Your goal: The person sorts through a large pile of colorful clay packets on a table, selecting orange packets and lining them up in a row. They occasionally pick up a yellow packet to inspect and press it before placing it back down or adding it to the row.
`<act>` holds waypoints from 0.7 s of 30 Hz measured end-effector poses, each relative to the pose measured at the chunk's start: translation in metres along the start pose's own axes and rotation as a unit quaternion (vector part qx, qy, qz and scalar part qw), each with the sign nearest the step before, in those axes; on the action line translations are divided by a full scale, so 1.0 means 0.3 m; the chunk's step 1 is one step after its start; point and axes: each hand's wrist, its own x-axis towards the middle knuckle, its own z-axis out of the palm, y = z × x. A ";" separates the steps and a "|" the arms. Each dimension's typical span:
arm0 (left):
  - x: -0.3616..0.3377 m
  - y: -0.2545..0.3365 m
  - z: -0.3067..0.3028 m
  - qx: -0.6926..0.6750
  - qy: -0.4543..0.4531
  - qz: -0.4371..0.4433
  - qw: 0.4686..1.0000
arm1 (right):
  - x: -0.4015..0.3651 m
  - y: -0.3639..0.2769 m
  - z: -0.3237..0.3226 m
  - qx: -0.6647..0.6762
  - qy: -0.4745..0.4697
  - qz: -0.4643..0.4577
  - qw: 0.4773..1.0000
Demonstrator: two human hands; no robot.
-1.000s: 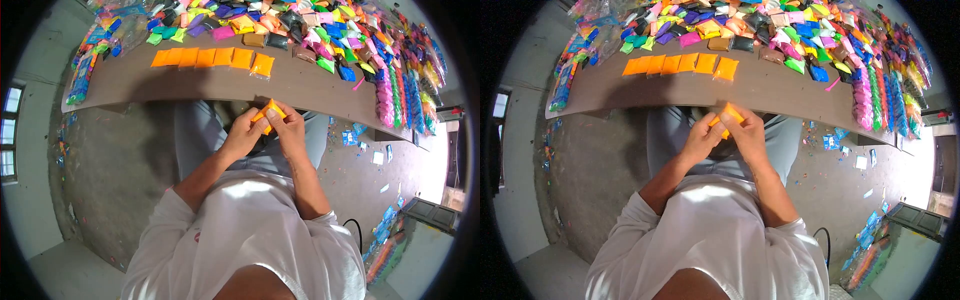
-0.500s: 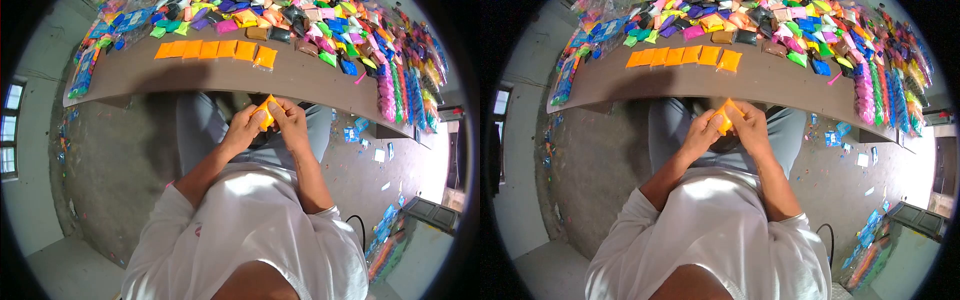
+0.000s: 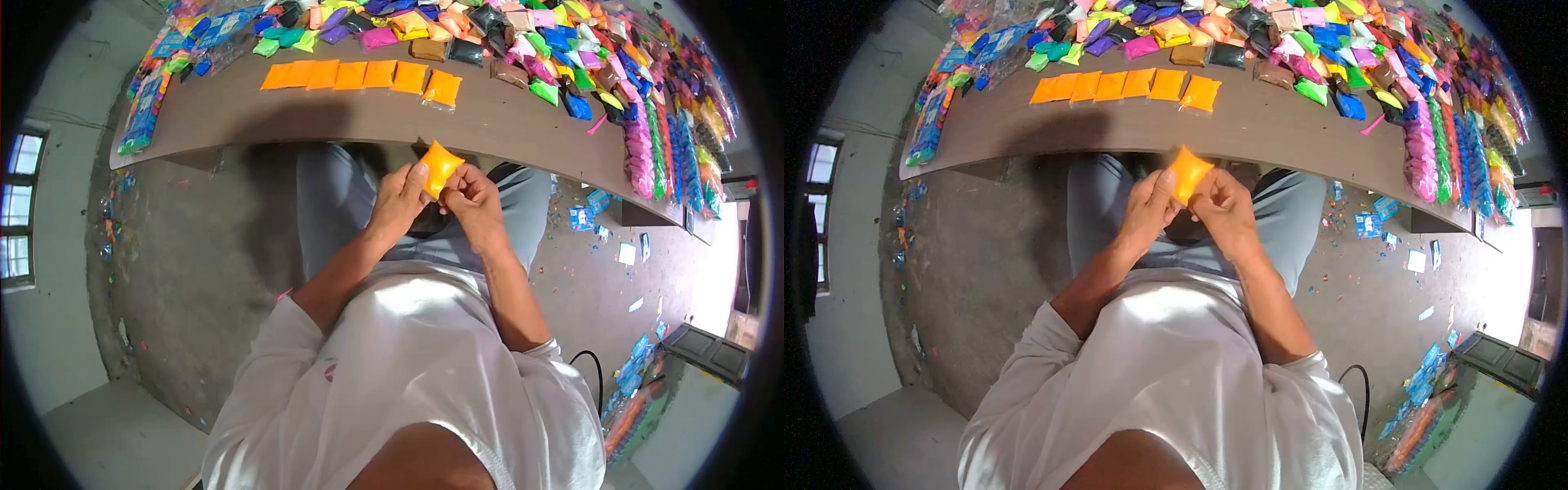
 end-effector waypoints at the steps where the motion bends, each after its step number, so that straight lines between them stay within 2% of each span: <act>1: 0.000 0.002 0.001 -0.002 0.008 0.006 1.000 | -0.001 -0.002 0.002 0.037 -0.006 -0.011 0.999; 2: 0.001 -0.001 0.001 -0.001 0.009 0.006 1.000 | -0.004 -0.007 0.001 0.037 -0.006 -0.011 0.999; 4: 0.004 -0.001 0.000 -0.014 0.008 -0.004 1.000 | -0.014 -0.019 -0.007 0.077 -0.029 0.083 0.993; 8: -0.001 0.022 0.010 0.006 0.030 0.010 0.999 | -0.021 -0.020 -0.010 0.061 -0.036 0.082 0.994; 11: 0.005 -0.021 -0.005 0.033 0.015 0.038 0.999 | -0.018 -0.022 0.002 0.089 -0.013 0.065 0.994; 13: 0.005 -0.038 0.004 0.088 0.027 0.055 0.994 | -0.011 0.004 0.003 0.005 0.021 -0.016 1.000; 16: 0.005 -0.038 -0.007 0.099 0.007 0.051 0.994 | -0.005 0.002 -0.004 0.005 0.021 -0.054 0.998; 19: 0.004 -0.042 -0.015 0.153 -0.001 0.066 0.986 | -0.006 0.001 -0.009 0.034 0.050 -0.005 0.998; 20: 0.002 -0.040 -0.014 0.154 -0.001 0.067 0.986 | -0.007 0.010 -0.013 0.034 0.050 -0.006 0.998; 21: 0.001 -0.034 -0.011 0.186 0.012 0.097 0.978 | -0.009 0.018 -0.014 -0.004 0.093 -0.032 0.995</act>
